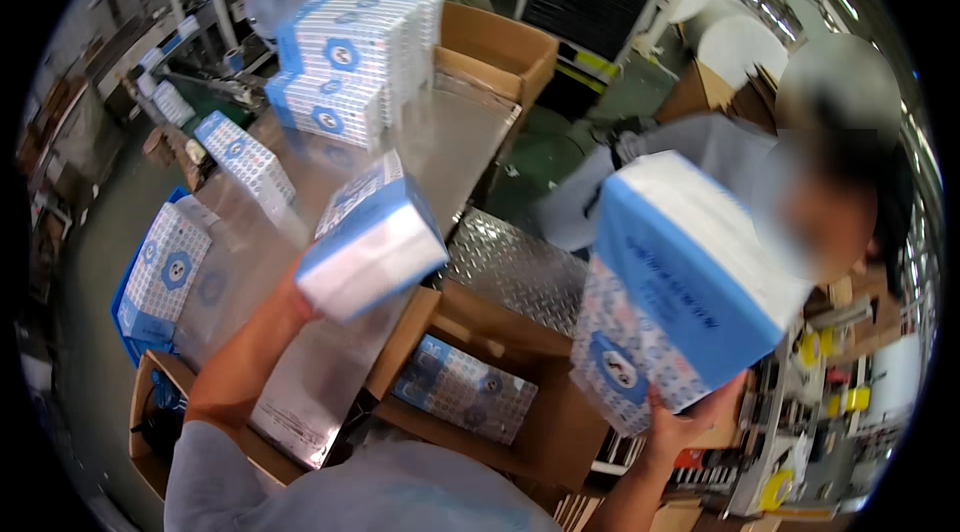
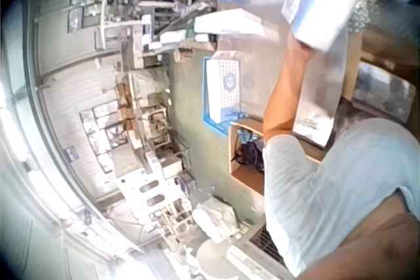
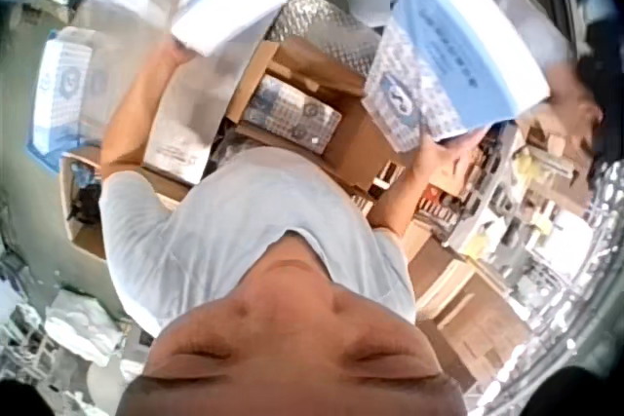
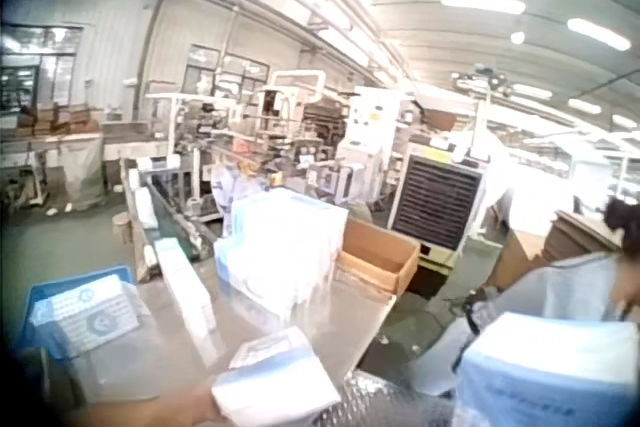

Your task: The person repeatedly picks up small blue-and-white patterned boxes from a table and places them into a larger cardboard box. The person also folds the flaps of the larger box and uses bubble wrap to cushion the contents. A coworker is visible across the table performing similar packing actions.

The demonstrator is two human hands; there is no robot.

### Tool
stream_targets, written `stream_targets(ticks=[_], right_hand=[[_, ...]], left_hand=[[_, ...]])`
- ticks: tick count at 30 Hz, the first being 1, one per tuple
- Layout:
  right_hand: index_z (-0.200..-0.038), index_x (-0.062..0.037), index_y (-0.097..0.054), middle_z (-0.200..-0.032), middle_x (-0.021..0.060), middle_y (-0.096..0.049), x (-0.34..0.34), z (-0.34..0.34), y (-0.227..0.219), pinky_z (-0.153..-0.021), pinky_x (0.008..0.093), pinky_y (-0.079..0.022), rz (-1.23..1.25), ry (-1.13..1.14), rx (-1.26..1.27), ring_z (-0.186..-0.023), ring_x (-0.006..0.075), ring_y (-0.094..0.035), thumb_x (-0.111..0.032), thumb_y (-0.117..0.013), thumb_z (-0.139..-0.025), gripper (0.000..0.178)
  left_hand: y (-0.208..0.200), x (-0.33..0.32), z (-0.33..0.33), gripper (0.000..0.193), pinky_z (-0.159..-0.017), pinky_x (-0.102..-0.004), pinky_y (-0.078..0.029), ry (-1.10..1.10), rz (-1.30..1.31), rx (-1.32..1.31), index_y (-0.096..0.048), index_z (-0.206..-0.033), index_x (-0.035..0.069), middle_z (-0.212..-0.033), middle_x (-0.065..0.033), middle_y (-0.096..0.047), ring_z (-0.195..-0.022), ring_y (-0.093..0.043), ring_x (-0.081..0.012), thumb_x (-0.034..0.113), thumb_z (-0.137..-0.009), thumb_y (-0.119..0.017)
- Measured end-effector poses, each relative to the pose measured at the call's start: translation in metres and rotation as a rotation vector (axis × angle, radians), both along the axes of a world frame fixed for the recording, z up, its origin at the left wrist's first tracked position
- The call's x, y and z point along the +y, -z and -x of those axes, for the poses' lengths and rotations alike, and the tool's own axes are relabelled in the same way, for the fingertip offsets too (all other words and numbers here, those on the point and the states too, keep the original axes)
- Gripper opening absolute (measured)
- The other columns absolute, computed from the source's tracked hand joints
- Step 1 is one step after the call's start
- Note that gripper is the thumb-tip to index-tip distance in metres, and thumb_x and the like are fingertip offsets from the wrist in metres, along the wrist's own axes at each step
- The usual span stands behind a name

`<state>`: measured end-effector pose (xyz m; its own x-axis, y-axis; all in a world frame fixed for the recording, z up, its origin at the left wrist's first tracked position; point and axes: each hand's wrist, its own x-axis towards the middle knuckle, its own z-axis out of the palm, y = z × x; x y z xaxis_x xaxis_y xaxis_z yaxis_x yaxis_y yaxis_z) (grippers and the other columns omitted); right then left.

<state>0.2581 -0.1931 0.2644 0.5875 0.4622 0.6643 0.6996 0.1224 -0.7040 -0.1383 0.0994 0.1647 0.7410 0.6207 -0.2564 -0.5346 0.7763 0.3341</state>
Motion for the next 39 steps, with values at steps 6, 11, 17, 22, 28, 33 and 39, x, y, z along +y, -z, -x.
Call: stream_targets(ticks=[6,11,17,22,28,33,39], right_hand=[[-0.143,0.0030,-0.028,-0.138,0.0162,-0.041,-0.092,-0.053,-0.010,-0.106,0.0404,-0.032,-0.082,0.271,0.149,-0.124,0.0264,-0.043,-0.013,-0.084,-0.065,0.097],[-0.141,-0.0003,-0.033,-0.136,0.0168,-0.043,-0.179,-0.086,0.049,-0.103,0.0407,-0.035,0.035,0.086,0.236,-0.121,0.0293,-0.046,-0.020,-0.079,-0.070,0.087],[-0.142,-0.0093,-0.041,-0.136,0.0212,-0.041,-0.054,-0.018,0.093,-0.102,0.0474,-0.034,0.497,-0.654,-0.002,-0.122,0.0376,-0.043,-0.026,-0.075,-0.071,0.080],[-0.133,-0.0265,-0.054,-0.120,0.0160,-0.053,0.061,0.017,0.203,-0.093,0.0484,-0.038,0.723,-0.645,-0.715,-0.109,0.0333,-0.050,-0.002,-0.059,-0.065,0.072],[-0.144,-0.0273,-0.039,-0.120,0.0230,-0.048,0.100,0.060,0.376,-0.098,0.0536,-0.035,1.045,-0.590,-0.713,-0.112,0.0405,-0.047,-0.001,-0.049,-0.082,0.068],[-0.147,-0.0190,-0.032,-0.130,0.0253,-0.047,0.124,0.068,0.416,-0.099,0.0544,-0.034,1.251,-0.696,-0.789,-0.115,0.0416,-0.049,-0.010,-0.064,-0.078,0.077],[-0.133,-0.0125,-0.050,-0.123,0.0188,-0.060,0.168,0.093,0.330,-0.094,0.0407,-0.046,1.794,-1.617,-0.328,-0.113,0.0346,-0.057,-0.029,-0.056,-0.088,0.048]], left_hand=[[0.014,-0.095,-0.054,0.082,-0.103,-0.0417,-0.040,0.232,-1.013,0.682,-0.031,-0.145,0.004,-0.136,-0.0132,-0.050,-0.124,-0.050,-0.0264,0.020,-0.079,-0.077],[0.071,-0.130,-0.096,0.094,-0.093,-0.0382,-0.045,0.772,-2.159,0.905,-0.034,-0.145,0.008,-0.114,-0.0147,-0.056,-0.114,-0.054,-0.0323,0.020,-0.065,-0.081],[0.144,-0.132,-0.169,0.081,-0.093,-0.0384,-0.045,1.443,-1.943,0.974,-0.037,-0.143,0.007,-0.125,-0.0173,-0.053,-0.123,-0.049,-0.0336,0.026,-0.074,-0.075],[0.262,-0.166,-0.206,0.077,-0.092,-0.0391,-0.046,1.230,-1.737,1.313,-0.038,-0.142,0.007,-0.128,-0.0179,-0.052,-0.122,-0.050,-0.0341,0.030,-0.077,-0.072],[0.276,-0.172,-0.190,0.073,-0.091,-0.0400,-0.047,1.255,-1.689,1.311,-0.040,-0.141,0.006,-0.132,-0.0186,-0.050,-0.122,-0.050,-0.0347,0.034,-0.080,-0.069],[0.049,-0.057,-0.084,0.037,-0.083,-0.0436,-0.048,0.739,-1.200,1.083,-0.068,-0.107,0.013,-0.094,-0.0176,-0.066,-0.090,-0.063,-0.0336,0.043,-0.092,-0.052],[-0.033,0.153,0.134,0.075,-0.105,-0.0517,-0.035,0.231,-1.766,2.597,-0.027,-0.148,0.014,-0.151,-0.0068,-0.031,-0.137,-0.033,-0.0296,0.008,-0.082,-0.061]])
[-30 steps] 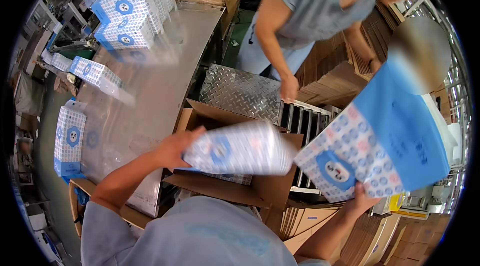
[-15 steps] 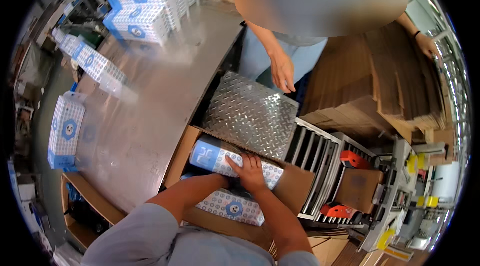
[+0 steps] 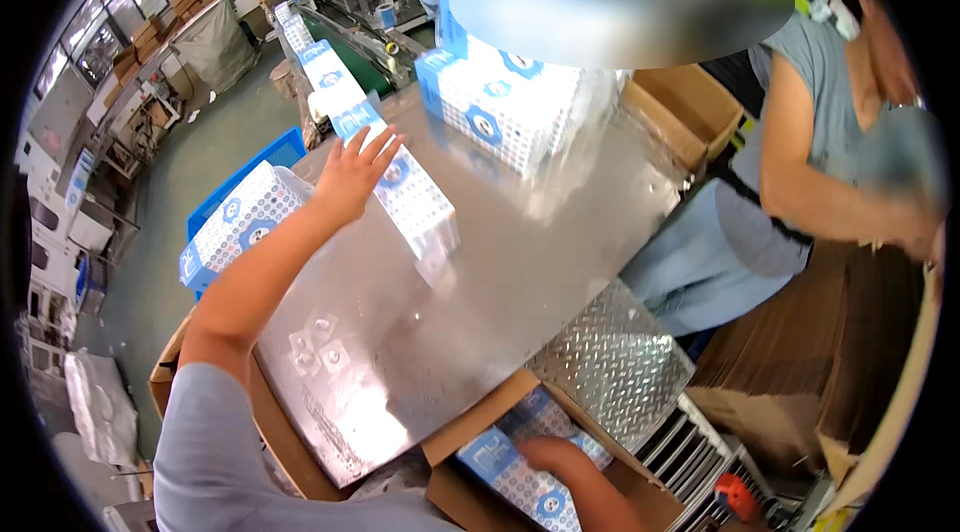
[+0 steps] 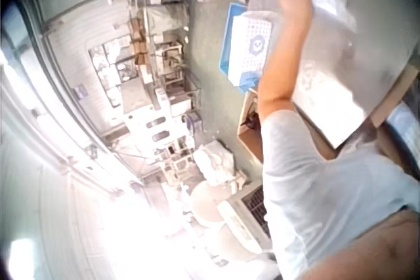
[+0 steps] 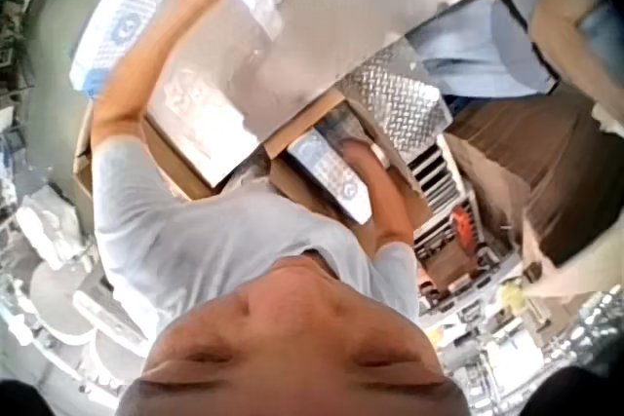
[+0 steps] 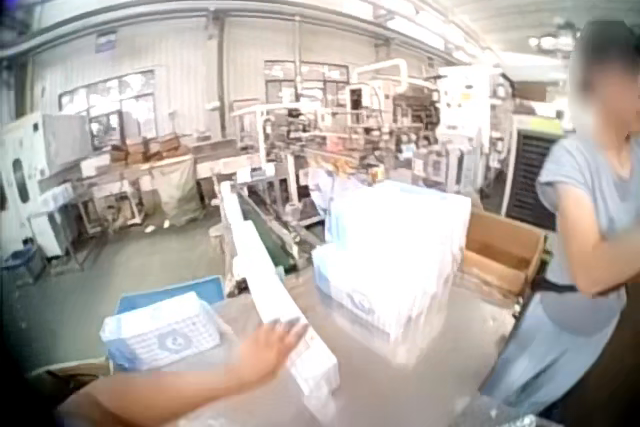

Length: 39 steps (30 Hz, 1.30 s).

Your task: The person repeatedly picks up small blue-and-white patterned boxes from a table and places them into a larger cardboard box. The person also folds the flaps of the larger box and uses bubble wrap to cushion the contents. A coworker is visible across the table performing similar packing actions.

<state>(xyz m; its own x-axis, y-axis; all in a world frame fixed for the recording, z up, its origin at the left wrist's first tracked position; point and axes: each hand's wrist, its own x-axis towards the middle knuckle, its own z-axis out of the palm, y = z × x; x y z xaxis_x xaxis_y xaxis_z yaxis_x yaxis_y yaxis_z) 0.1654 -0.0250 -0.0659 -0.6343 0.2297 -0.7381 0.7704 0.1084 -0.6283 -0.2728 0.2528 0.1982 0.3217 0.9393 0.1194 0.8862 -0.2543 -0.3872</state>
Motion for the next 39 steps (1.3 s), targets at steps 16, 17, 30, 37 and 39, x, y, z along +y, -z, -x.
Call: stream_targets(ticks=[16,17,30,37,39], right_hand=[[-0.137,-0.0043,-0.040,-0.102,0.0120,-0.053,0.192,0.234,-0.201,-0.085,0.0435,-0.038,-1.290,0.254,0.030,-0.097,0.0306,-0.051,-0.037,-0.085,-0.055,0.099],[-0.137,-0.0051,-0.041,-0.100,0.0113,-0.053,0.191,0.238,-0.201,-0.084,0.0429,-0.038,-1.274,0.254,0.040,-0.096,0.0301,-0.052,-0.036,-0.086,-0.055,0.098],[-0.135,-0.0017,-0.042,-0.133,0.0116,-0.048,0.049,0.069,-0.252,-0.100,0.0391,-0.043,-0.830,1.214,0.469,-0.120,0.0254,-0.049,-0.015,-0.087,-0.063,0.087],[-0.136,-0.0003,-0.037,-0.131,0.0142,-0.045,-0.066,-0.025,-0.274,-0.103,0.0454,-0.038,-0.863,1.632,0.631,-0.120,0.0285,-0.047,-0.015,-0.086,-0.064,0.089],[-0.136,-0.0001,-0.036,-0.131,0.0144,-0.046,-0.098,-0.055,-0.263,-0.103,0.0451,-0.038,-0.973,1.697,0.714,-0.120,0.0283,-0.047,-0.015,-0.086,-0.064,0.089]], left_hand=[[0.043,0.127,0.150,0.094,-0.112,-0.0595,-0.020,-0.019,0.184,-0.063,-0.033,-0.146,0.022,-0.154,-0.0048,-0.028,-0.143,-0.022,-0.0291,0.020,-0.065,-0.081],[0.055,0.133,0.144,0.100,-0.113,-0.0591,-0.019,0.061,0.251,-0.135,-0.035,-0.145,0.021,-0.153,-0.0055,-0.029,-0.143,-0.023,-0.0282,0.024,-0.059,-0.086],[0.054,0.082,0.069,0.110,-0.097,-0.0464,-0.041,-0.022,0.422,-0.285,-0.023,-0.150,0.030,-0.127,-0.0175,-0.050,-0.116,-0.051,-0.0367,0.037,-0.059,-0.084],[0.092,0.005,0.052,0.080,-0.082,-0.0448,-0.052,-0.375,0.434,-0.934,-0.050,-0.132,0.006,-0.108,-0.0174,-0.066,-0.094,-0.065,-0.0296,0.039,-0.066,-0.080],[0.109,-0.030,0.043,0.064,-0.082,-0.0419,-0.054,-0.562,0.772,-1.532,-0.057,-0.124,0.004,-0.110,-0.0169,-0.067,-0.090,-0.068,-0.0274,0.036,-0.073,-0.077]])
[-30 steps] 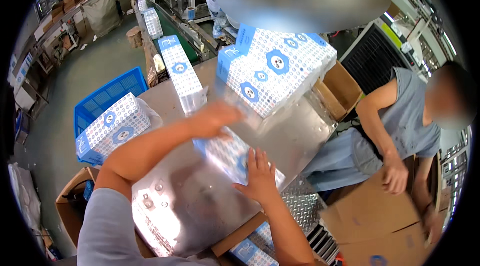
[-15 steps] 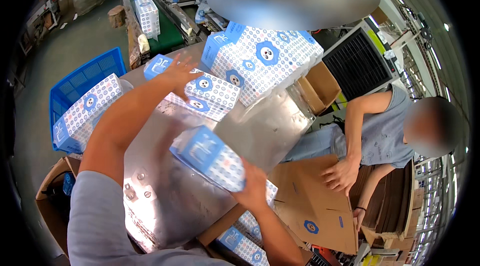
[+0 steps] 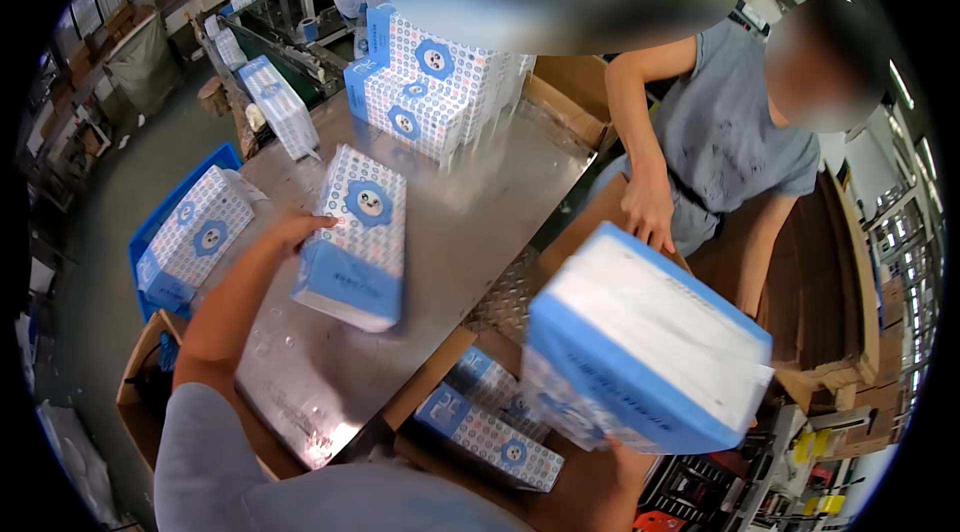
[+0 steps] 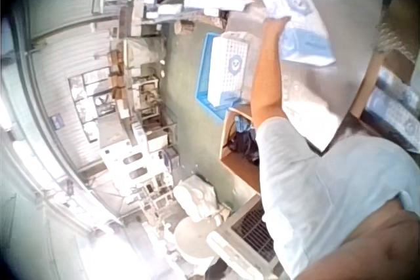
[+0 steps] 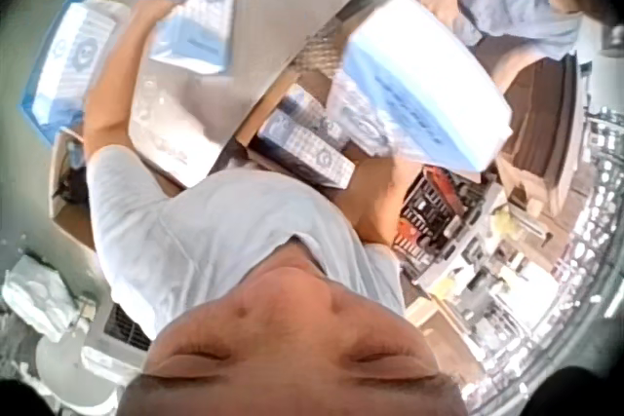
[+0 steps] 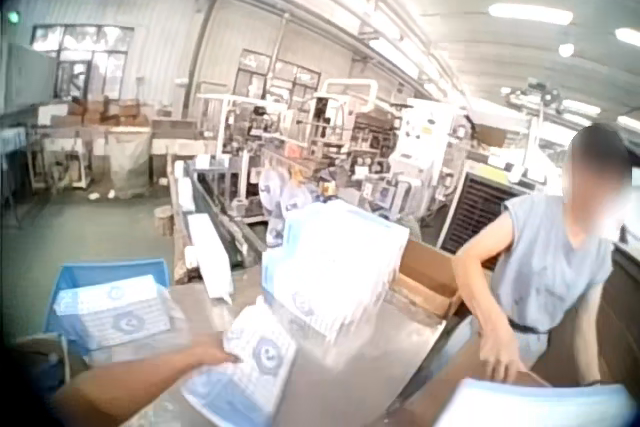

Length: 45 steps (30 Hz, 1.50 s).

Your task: The person repeatedly picks up small blue-and-white patterned boxes from a table and places them into a larger cardboard box. The person also folds the flaps of the larger box and uses bubble wrap to cushion the contents. A coworker is visible across the table performing similar packing actions.

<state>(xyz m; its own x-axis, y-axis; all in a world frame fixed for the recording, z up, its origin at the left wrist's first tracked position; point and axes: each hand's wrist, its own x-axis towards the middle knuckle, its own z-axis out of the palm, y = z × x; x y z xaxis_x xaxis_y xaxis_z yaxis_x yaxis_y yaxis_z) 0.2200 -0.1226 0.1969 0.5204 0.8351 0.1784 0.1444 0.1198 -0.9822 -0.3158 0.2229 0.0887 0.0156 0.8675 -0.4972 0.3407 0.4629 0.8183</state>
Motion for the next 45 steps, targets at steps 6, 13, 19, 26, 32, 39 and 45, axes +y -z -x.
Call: stream_targets(ticks=[6,13,19,26,32,39,45], right_hand=[[-0.133,0.0014,-0.038,-0.127,0.0153,-0.050,-0.089,-0.074,0.015,-0.098,0.0429,-0.043,-0.094,0.188,-0.050,-0.116,0.0279,-0.051,-0.014,-0.086,-0.064,0.086],[-0.137,0.0019,-0.036,-0.128,0.0129,-0.050,-0.115,-0.123,-0.005,-0.098,0.0375,-0.043,-0.288,0.280,-0.384,-0.114,0.0236,-0.052,-0.020,-0.090,-0.055,0.101],[-0.134,0.0038,-0.039,-0.126,0.0123,-0.052,-0.141,-0.142,-0.013,-0.096,0.0354,-0.043,-0.260,0.304,-0.397,-0.112,0.0208,-0.054,-0.016,-0.089,-0.057,0.095],[-0.138,0.0021,-0.036,-0.132,0.0151,-0.050,-0.163,-0.137,0.015,-0.098,0.0394,-0.044,-0.284,0.298,0.128,-0.116,0.0245,-0.053,-0.018,-0.082,-0.067,0.087],[-0.141,-0.0032,-0.036,-0.135,0.0176,-0.047,-0.164,-0.119,0.012,-0.099,0.0466,-0.043,-0.373,0.116,0.490,-0.119,0.0311,-0.050,-0.037,-0.065,-0.084,0.073],[-0.140,-0.0079,-0.041,-0.131,0.0182,-0.049,-0.155,-0.082,-0.001,-0.096,0.0477,-0.042,-0.251,0.123,0.087,-0.116,0.0339,-0.051,-0.032,-0.068,-0.080,0.070],[-0.139,-0.0120,-0.045,-0.128,0.0186,-0.051,-0.078,-0.045,0.000,-0.094,0.0487,-0.041,-0.135,-0.302,-0.592,-0.113,0.0363,-0.051,-0.027,-0.071,-0.077,0.069]], left_hand=[[-0.038,-0.128,-0.122,0.048,-0.090,-0.0358,-0.052,-0.104,0.219,-0.833,-0.055,-0.127,0.001,-0.117,-0.0142,-0.064,-0.100,-0.065,-0.0257,0.034,-0.092,-0.060],[-0.081,-0.242,-0.268,0.050,-0.103,-0.0454,-0.042,-0.059,0.257,-1.334,-0.045,-0.136,0.004,-0.132,-0.0158,-0.053,-0.120,-0.052,-0.0298,0.033,-0.096,-0.053],[0.000,-0.257,-0.288,0.052,-0.101,-0.0452,-0.043,0.521,-0.523,-0.186,-0.051,-0.130,0.004,-0.133,-0.0160,-0.051,-0.120,-0.051,-0.0317,0.036,-0.090,-0.059],[0.006,-0.257,-0.300,0.048,-0.091,-0.0415,-0.046,0.814,-0.752,-0.199,-0.053,-0.120,0.003,-0.117,-0.0188,-0.055,-0.106,-0.055,-0.0365,0.010,-0.075,-0.068],[0.023,-0.239,-0.281,0.062,-0.087,-0.0447,-0.046,1.163,-0.697,0.333,-0.050,-0.124,0.005,-0.108,-0.0216,-0.055,-0.104,-0.055,-0.0397,0.008,-0.067,-0.072],[0.030,-0.249,-0.319,0.068,-0.065,-0.0445,-0.054,1.509,-0.824,0.411,-0.053,-0.122,0.003,-0.098,-0.0211,-0.061,-0.080,-0.065,-0.0358,0.015,-0.060,-0.078],[0.063,-0.277,-0.359,0.050,-0.075,-0.0469,-0.052,1.655,-0.436,0.589,-0.055,-0.118,0.000,-0.106,-0.0205,-0.061,-0.092,-0.063,-0.0323,0.015,-0.073,-0.068]])
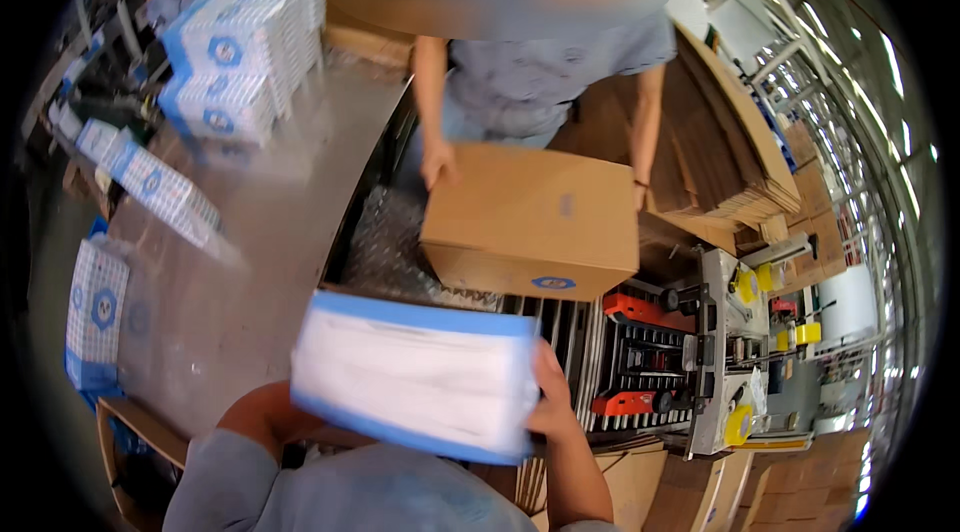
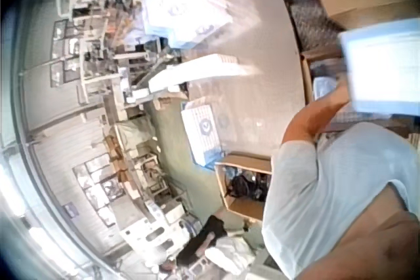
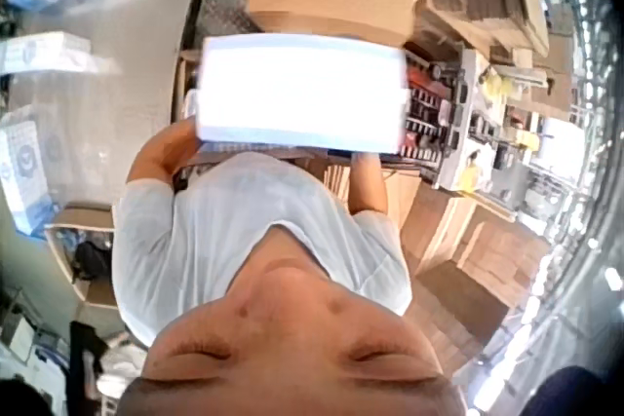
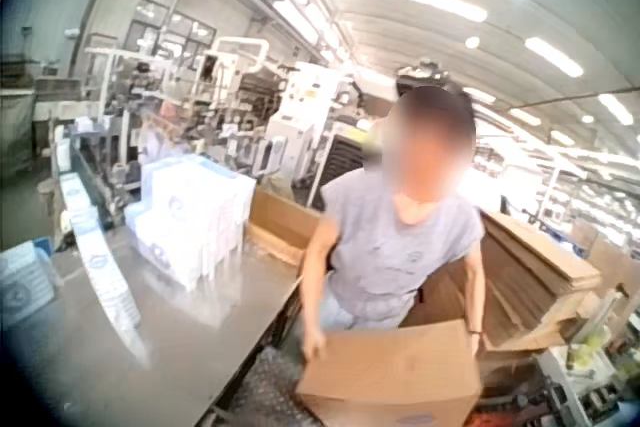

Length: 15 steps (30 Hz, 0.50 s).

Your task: The person repeatedly picks up small blue-and-white patterned boxes from a table and places them into a larger cardboard box. The person also folds the flaps of the larger box and uses bubble wrap to cushion the contents. A coworker is visible across the table performing similar packing actions.

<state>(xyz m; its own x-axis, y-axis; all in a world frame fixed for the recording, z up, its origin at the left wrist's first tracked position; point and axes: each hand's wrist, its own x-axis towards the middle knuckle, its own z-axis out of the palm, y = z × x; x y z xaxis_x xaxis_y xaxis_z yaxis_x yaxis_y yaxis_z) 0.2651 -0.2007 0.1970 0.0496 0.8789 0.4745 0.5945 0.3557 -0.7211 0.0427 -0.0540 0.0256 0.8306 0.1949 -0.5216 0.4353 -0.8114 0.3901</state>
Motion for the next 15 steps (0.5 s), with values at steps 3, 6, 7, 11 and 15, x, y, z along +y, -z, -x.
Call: stream_targets(ticks=[3,6,7,11,15], right_hand=[[-0.133,-0.0191,-0.056,-0.117,0.0147,-0.055,0.060,0.023,0.026,-0.088,0.0448,-0.038,0.223,-0.022,-0.548,-0.101,0.0345,-0.052,-0.010,-0.077,-0.052,0.084],[-0.134,-0.0252,-0.054,-0.113,0.0124,-0.054,0.088,0.061,0.088,-0.091,0.0430,-0.037,0.395,-0.023,-0.709,-0.107,0.0317,-0.050,-0.006,-0.076,-0.050,0.089],[-0.138,-0.0258,-0.049,-0.118,0.0121,-0.052,0.100,0.072,0.108,-0.098,0.0439,-0.035,0.426,-0.017,-0.684,-0.113,0.0311,-0.047,-0.005,-0.075,-0.054,0.091],[-0.143,-0.0231,-0.042,-0.137,0.0155,-0.040,0.098,0.081,0.159,-0.110,0.0516,-0.023,0.566,0.110,-0.680,-0.130,0.0346,-0.035,-0.016,-0.074,-0.069,0.081],[-0.147,-0.0195,-0.035,-0.154,0.0179,-0.021,0.017,0.059,0.179,-0.112,0.0580,-0.016,0.853,0.234,-0.865,-0.144,0.0352,-0.015,-0.050,-0.052,-0.091,0.066]], left_hand=[[0.019,-0.016,0.022,0.045,-0.079,-0.0482,-0.050,-0.197,0.316,-0.160,-0.056,-0.118,0.000,-0.109,-0.0209,-0.060,-0.097,-0.061,-0.0319,0.015,-0.076,-0.064],[0.006,-0.029,0.048,0.044,-0.088,-0.0496,-0.046,0.007,-0.389,-0.398,-0.054,-0.125,0.002,-0.117,-0.0163,-0.058,-0.106,-0.057,-0.0327,0.022,-0.086,-0.054],[-0.010,-0.028,0.053,0.053,-0.100,-0.0529,-0.036,0.013,-0.316,-0.261,-0.047,-0.131,0.000,-0.128,-0.0143,-0.050,-0.121,-0.046,-0.0302,0.024,-0.084,-0.057],[-0.026,0.010,0.088,0.071,-0.111,-0.0542,-0.021,-0.228,-0.219,-0.503,-0.042,-0.136,-0.001,-0.141,-0.0164,-0.040,-0.133,-0.033,-0.0348,0.039,-0.081,-0.064],[0.006,0.028,0.121,0.082,-0.115,-0.0526,-0.013,-0.315,-0.255,-0.510,-0.038,-0.139,-0.001,-0.150,-0.0131,-0.031,-0.141,-0.021,-0.0326,0.051,-0.081,-0.063]])
